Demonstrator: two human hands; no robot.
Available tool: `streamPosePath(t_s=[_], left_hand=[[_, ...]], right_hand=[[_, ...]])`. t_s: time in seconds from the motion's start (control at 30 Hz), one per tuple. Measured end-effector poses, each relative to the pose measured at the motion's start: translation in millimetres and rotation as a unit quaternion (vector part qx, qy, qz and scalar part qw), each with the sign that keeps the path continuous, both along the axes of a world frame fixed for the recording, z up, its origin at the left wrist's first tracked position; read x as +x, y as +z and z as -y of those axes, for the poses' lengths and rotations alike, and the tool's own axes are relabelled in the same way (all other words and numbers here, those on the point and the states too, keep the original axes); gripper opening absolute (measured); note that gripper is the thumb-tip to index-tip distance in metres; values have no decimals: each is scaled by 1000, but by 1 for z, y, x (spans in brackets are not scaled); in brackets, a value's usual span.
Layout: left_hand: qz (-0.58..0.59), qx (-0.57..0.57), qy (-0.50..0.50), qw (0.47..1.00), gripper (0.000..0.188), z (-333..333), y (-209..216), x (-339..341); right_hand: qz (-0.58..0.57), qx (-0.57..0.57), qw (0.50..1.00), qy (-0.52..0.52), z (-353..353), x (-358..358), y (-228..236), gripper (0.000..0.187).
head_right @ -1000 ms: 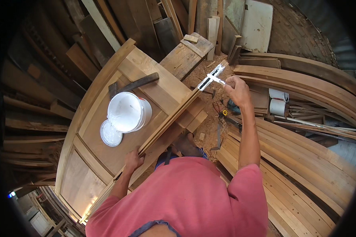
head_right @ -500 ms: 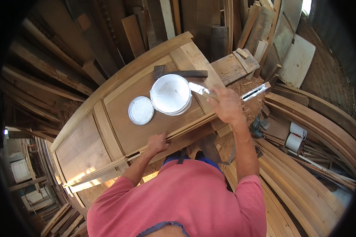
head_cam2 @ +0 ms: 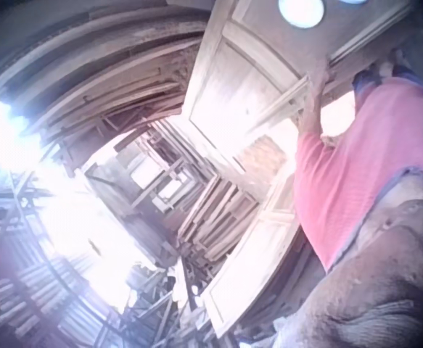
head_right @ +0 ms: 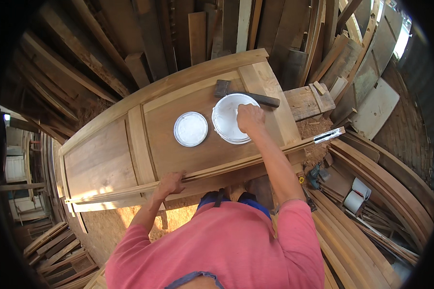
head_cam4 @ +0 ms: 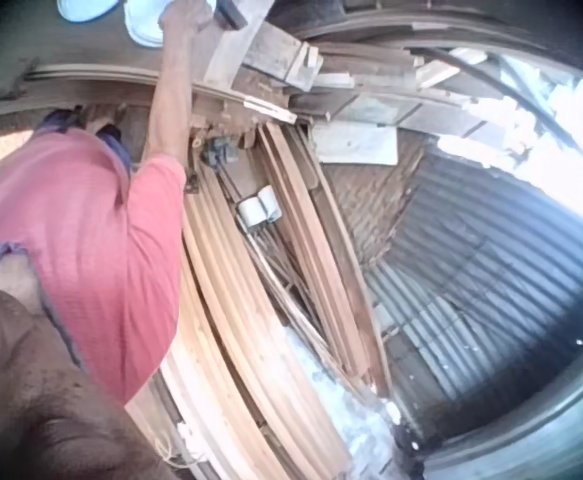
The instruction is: The person fills joints and holes in a wooden door frame using a white putty-like substance. They use a small spatula-like tool to apply the filler from a bucket and then smooth it into a long joint along the edge of the door.
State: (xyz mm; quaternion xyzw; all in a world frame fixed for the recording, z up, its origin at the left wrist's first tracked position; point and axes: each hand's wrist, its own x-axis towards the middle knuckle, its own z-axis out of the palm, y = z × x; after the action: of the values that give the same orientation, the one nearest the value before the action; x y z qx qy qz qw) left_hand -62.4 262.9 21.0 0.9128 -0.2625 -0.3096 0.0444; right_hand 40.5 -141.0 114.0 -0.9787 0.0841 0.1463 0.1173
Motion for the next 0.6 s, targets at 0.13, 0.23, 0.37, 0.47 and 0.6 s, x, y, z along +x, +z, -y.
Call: streamPosePath(t_s=[0.13, 0.23, 0.37, 0.47, 0.6], left_hand=[[6, 17, 49, 999, 47, -22, -13, -6], [56, -26, 62, 996, 36, -17, -14, -10], [51, -19, 67, 996, 32, -15, -12, -11], [34, 0, 64, 997, 32, -12, -7, -7], [19, 31, 27, 999, 38, -5, -9, -2]], right_hand=[[1, 26, 1000, -9, -6, 12, -32, 25], [30, 82, 996, -37, -4, 18, -64, 27], [103, 209, 970, -66, 7, 18, -84, 29], [41, 308, 940, -139, 16, 17, -81, 32], [29, 347, 923, -161, 23, 9, -75, 35]])
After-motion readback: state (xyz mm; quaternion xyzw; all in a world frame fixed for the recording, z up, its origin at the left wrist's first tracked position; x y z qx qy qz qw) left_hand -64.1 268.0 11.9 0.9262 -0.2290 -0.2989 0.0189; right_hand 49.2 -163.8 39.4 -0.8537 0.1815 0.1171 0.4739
